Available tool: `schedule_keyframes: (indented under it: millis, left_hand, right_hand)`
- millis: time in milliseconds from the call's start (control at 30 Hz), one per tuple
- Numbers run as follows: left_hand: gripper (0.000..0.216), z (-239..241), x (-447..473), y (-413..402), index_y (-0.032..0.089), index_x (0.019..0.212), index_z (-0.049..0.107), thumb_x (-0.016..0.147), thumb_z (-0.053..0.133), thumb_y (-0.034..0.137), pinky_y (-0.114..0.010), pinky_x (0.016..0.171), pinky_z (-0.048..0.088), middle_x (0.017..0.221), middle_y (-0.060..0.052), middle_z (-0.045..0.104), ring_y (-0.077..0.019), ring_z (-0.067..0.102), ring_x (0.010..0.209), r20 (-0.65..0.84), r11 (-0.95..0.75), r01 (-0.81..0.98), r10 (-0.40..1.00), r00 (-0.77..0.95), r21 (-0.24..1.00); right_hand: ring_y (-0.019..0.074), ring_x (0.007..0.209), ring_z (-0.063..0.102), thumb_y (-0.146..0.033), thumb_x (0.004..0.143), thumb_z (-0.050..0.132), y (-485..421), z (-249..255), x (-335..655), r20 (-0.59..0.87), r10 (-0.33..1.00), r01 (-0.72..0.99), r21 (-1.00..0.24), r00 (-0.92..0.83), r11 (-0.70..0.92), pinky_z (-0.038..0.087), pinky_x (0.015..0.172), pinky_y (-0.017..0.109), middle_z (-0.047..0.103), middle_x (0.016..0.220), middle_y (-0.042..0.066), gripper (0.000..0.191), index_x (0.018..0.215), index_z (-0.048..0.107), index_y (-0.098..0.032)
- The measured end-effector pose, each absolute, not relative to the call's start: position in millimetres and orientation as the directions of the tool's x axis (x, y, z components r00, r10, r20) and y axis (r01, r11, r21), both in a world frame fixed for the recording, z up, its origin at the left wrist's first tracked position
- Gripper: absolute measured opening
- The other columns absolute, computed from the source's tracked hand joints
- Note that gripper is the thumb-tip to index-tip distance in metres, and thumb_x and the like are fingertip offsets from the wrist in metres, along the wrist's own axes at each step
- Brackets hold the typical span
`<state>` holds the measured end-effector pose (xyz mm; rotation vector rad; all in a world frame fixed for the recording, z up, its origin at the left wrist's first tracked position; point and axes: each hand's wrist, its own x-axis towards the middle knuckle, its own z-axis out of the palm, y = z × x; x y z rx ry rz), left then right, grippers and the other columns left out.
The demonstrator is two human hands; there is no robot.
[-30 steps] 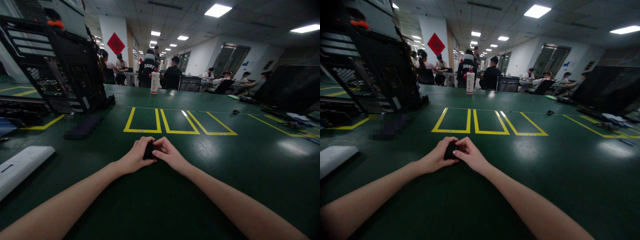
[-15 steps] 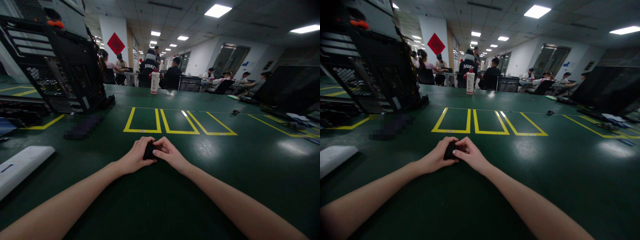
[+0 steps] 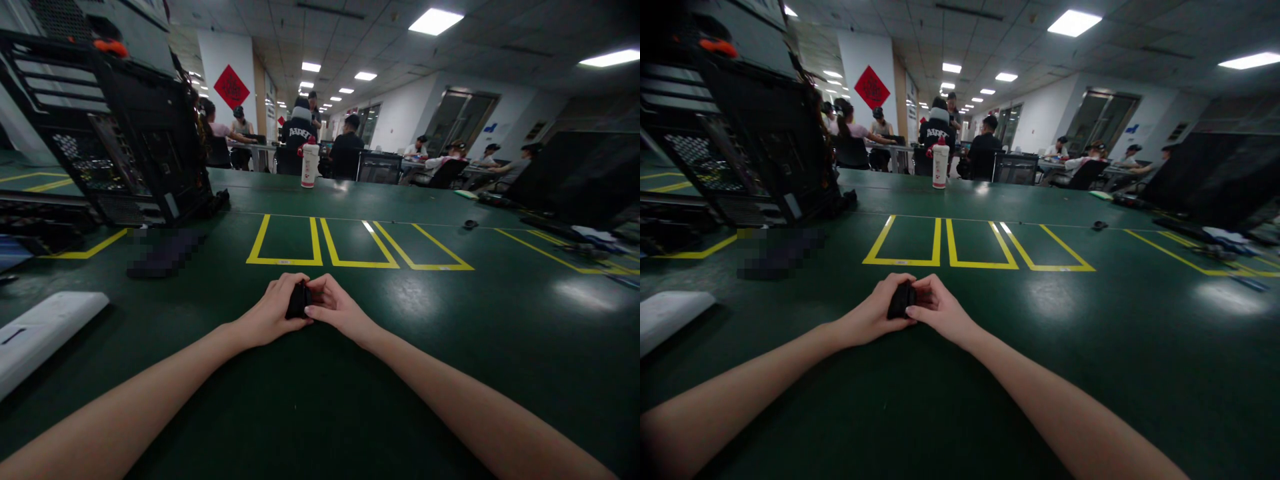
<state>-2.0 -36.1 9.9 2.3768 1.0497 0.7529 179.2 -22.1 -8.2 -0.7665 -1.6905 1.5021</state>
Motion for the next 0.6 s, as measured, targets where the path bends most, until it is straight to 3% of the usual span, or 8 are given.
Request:
schedule_keyframes:
  millis: [200,467,600]
  left_hand:
    - [0.053,11.6,-1.1,-36.6,0.026,0.118,0.031,0.074,0.060,0.025,-0.046,0.089,0.037,0.115,-0.008,0.043,-0.0258,0.044,0.106,0.299,-0.619,0.526,0.766,0.570,0.583]
    - [0.052,11.2,-0.2,-36.1,0.024,0.117,0.032,0.074,0.061,0.025,-0.045,0.089,0.038,0.114,-0.008,0.043,-0.0249,0.045,0.105,0.293,-0.612,0.532,0.772,0.565,0.585]
    - [0.052,9.5,-0.5,-35.8,0.023,0.118,0.032,0.074,0.060,0.025,-0.043,0.090,0.038,0.114,-0.008,0.044,-0.0245,0.045,0.105,0.304,-0.616,0.537,0.772,0.559,0.576]
  right_hand:
    - [0.0152,0.091,0.054,-0.028,0.075,0.058,-22.0,-9.7,177.2,0.126,0.849,-0.034,-0.991,-0.514,0.126,0.045,0.082,0.035,0.050,0.097,0.001,0.021,0.092,0.047,-0.022]
    - [0.0167,0.098,0.052,-0.027,0.075,0.057,-22.1,-8.3,178.5,0.084,0.860,0.045,-0.991,-0.504,0.123,0.042,0.089,0.038,0.050,0.104,0.003,0.028,0.101,0.047,-0.022]
    - [0.0158,0.096,0.053,-0.022,0.072,0.061,-21.8,-9.5,178.5,0.131,0.833,-0.029,-0.990,-0.537,0.138,0.042,0.089,0.037,0.051,0.100,0.001,0.027,0.095,0.047,-0.021]
